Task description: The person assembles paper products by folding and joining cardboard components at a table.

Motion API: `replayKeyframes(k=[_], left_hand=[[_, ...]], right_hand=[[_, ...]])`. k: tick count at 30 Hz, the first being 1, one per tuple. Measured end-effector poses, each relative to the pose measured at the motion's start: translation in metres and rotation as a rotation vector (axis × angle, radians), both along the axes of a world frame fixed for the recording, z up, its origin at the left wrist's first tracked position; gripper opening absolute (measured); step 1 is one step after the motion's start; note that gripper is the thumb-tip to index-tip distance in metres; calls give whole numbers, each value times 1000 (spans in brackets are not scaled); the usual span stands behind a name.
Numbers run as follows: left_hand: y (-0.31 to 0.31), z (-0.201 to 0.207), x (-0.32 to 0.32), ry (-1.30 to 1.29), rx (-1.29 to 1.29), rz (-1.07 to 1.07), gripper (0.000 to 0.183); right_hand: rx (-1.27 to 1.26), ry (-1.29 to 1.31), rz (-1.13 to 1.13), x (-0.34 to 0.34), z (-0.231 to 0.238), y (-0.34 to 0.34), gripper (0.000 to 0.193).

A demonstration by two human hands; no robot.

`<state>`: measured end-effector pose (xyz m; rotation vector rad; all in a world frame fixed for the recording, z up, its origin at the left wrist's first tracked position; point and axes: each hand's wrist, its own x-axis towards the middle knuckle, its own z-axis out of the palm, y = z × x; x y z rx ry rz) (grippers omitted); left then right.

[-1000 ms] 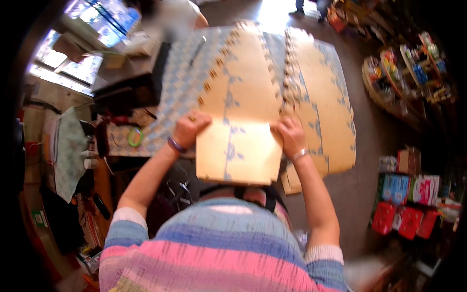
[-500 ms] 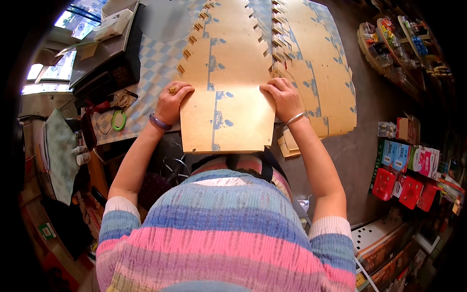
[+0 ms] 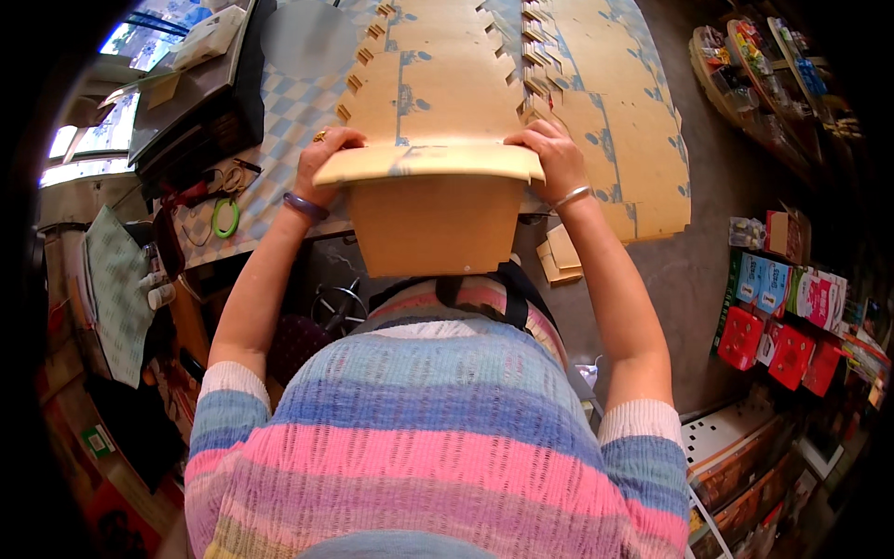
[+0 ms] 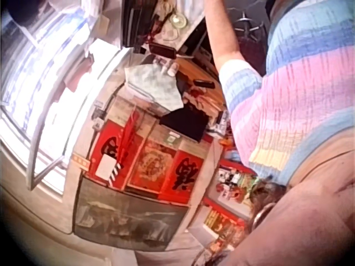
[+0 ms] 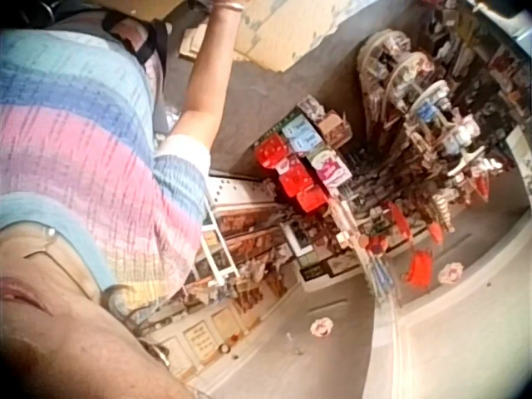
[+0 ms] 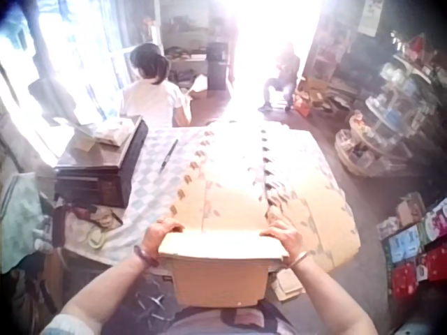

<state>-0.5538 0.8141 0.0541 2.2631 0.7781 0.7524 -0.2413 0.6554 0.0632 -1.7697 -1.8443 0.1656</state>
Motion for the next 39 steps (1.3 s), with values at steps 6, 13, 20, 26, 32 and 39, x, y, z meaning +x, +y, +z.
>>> replayKeyframes(k=[6, 13, 20, 26, 32, 39], left_hand=[[12, -4, 14, 146, -57, 160, 38], [24, -15, 18, 201, -258, 262, 51], [24, -7, 20, 245, -312, 270, 53], [24, 2, 29, 402, -187, 333, 59], [24, 6, 36, 622, -84, 320, 66], [18, -7, 28, 577, 289, 269, 82]], right_hand=[[-168, 231, -281, -1, -1, 22, 44], [-357, 86, -385, 0, -5, 32, 60], [-404, 16, -419, -1, -4, 40, 67], [-459, -34, -457, -6, -5, 42, 73], [-447, -124, -471, -17, 4, 41, 80], [-62, -485, -140, -19, -4, 53, 63]])
